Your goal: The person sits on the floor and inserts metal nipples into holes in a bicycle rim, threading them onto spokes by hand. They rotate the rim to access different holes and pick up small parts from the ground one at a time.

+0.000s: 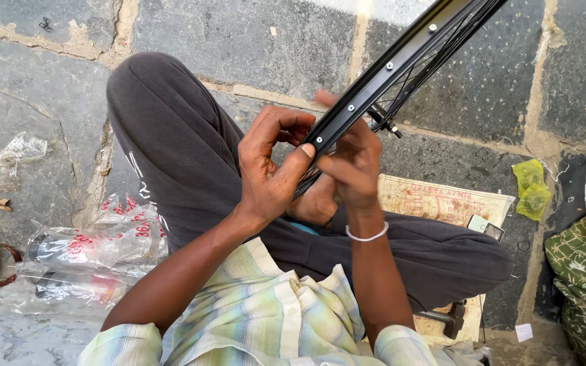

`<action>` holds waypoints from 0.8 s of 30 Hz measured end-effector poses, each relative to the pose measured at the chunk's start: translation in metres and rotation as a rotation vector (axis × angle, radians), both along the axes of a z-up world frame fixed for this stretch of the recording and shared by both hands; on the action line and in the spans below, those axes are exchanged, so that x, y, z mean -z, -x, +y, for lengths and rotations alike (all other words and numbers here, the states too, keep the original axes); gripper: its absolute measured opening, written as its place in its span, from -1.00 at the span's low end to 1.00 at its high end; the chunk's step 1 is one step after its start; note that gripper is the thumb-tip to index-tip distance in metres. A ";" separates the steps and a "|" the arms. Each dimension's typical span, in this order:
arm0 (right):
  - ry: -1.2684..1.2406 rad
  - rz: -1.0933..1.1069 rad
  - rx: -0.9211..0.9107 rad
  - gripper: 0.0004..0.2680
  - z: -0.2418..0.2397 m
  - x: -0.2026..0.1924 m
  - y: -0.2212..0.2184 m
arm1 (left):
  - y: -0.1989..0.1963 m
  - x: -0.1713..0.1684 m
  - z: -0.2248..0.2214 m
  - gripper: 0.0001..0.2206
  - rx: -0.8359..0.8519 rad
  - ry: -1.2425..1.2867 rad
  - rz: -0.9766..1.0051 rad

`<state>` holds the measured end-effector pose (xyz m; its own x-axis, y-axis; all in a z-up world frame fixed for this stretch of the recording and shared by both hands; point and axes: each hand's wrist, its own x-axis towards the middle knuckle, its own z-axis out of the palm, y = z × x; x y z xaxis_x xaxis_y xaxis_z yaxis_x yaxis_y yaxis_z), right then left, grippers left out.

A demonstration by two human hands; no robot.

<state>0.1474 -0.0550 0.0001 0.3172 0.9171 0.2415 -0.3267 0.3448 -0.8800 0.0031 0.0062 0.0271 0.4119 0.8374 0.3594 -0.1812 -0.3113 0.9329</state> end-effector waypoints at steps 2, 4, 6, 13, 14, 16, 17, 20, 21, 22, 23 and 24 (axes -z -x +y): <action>-0.076 0.088 -0.022 -0.74 0.003 0.000 0.004 | 0.003 0.000 0.002 -0.75 -0.013 0.030 0.001; -0.023 -0.014 0.096 -0.79 -0.001 0.003 0.005 | 0.004 0.002 -0.002 -0.76 -0.008 0.010 0.012; 0.132 -0.316 0.345 -0.66 -0.005 0.003 0.003 | 0.001 0.000 -0.003 -0.76 -0.005 0.004 0.008; -0.071 0.049 0.116 -0.84 0.001 0.002 0.009 | 0.004 -0.011 0.003 -0.76 0.044 -0.076 -0.022; -0.055 -0.072 0.208 -0.79 -0.001 0.003 0.012 | 0.004 -0.012 0.001 -0.74 0.089 -0.120 -0.037; 0.041 -0.190 0.329 -0.73 0.000 0.001 0.014 | 0.001 -0.015 -0.001 -0.66 0.078 -0.087 -0.025; 0.131 -0.182 0.347 -0.72 -0.001 0.000 0.014 | -0.001 -0.015 -0.003 -0.62 0.068 -0.069 -0.019; 0.009 0.048 0.151 -0.75 -0.003 0.006 0.007 | -0.002 -0.012 -0.003 -0.83 -0.063 0.176 0.171; -0.094 0.161 0.047 -0.78 -0.007 0.009 0.001 | 0.000 -0.010 -0.003 -0.81 -0.031 0.118 0.120; -0.115 0.129 0.066 -0.81 -0.007 0.014 -0.001 | 0.002 -0.007 -0.002 -0.79 0.002 0.059 0.070; -0.134 0.095 0.092 -0.84 -0.009 0.020 -0.004 | 0.001 -0.005 -0.001 -0.76 0.043 0.003 0.018; -0.125 -0.027 0.180 -0.83 -0.011 0.025 -0.004 | 0.001 -0.003 -0.003 -0.74 0.080 -0.005 -0.015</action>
<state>0.1510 -0.0662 -0.0250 0.4646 0.8088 0.3606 -0.2268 0.5023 -0.8344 0.0020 0.0033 0.0302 0.4718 0.8005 0.3696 -0.2191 -0.2996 0.9286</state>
